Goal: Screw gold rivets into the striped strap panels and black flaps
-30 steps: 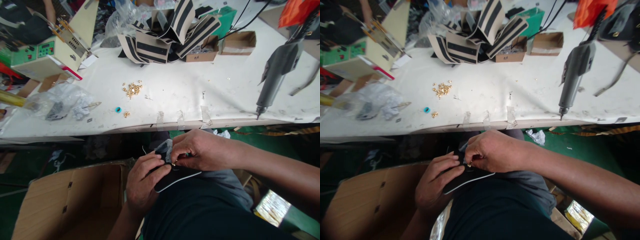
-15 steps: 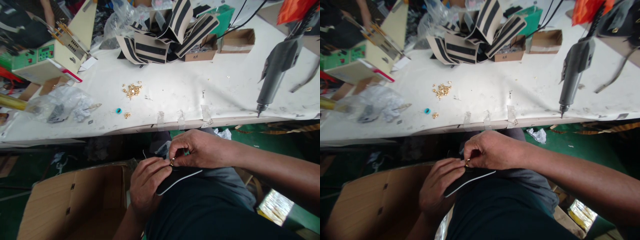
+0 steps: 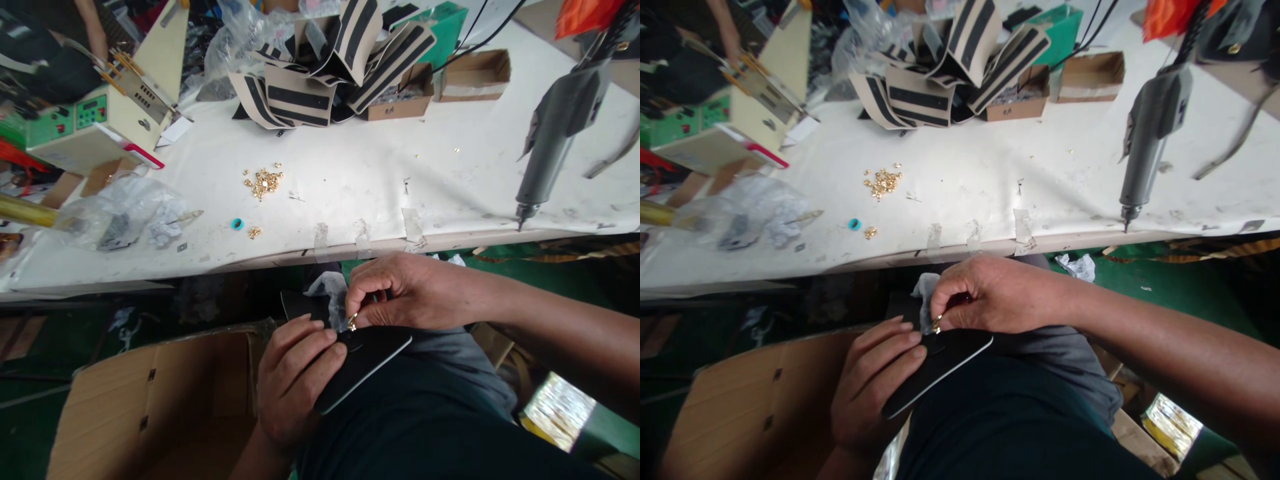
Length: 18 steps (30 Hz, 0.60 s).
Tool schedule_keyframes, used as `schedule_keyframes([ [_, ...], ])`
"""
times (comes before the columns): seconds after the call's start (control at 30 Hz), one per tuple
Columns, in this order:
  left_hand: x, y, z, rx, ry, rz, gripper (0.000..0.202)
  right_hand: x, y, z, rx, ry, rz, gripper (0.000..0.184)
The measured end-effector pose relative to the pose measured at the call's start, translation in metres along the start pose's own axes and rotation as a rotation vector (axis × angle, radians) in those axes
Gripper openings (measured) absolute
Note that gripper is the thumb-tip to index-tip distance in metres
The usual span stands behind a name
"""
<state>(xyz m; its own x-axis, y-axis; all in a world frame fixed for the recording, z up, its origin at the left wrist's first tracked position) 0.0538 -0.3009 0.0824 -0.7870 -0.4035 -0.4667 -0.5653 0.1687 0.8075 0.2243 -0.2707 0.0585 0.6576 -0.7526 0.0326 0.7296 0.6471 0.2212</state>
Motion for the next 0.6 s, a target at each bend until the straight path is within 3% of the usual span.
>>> schedule_keyframes([
  [0.43,-0.008,-0.002,-0.003,-0.026,-0.047,0.029,0.018,-0.002,-0.005,0.017,0.156,0.075,-0.02,0.011],
  [0.6,-0.006,-0.008,-0.001,-0.011,-0.022,0.022,0.018,-0.003,-0.007,0.009,0.102,0.061,-0.005,0.01],
])
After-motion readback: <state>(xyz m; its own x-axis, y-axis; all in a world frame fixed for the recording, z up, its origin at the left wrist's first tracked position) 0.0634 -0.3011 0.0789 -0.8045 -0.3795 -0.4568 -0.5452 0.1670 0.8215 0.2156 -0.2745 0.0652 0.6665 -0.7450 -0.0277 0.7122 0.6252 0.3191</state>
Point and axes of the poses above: each hand's wrist, its own x-axis away from the middle knuckle, its own y-axis out of the back of the hand, z = x × y, the point moved 9 cm from there along -x, towards the middle knuckle, and after that the axes turned 10 degrees about z, right-handed, at the moved point
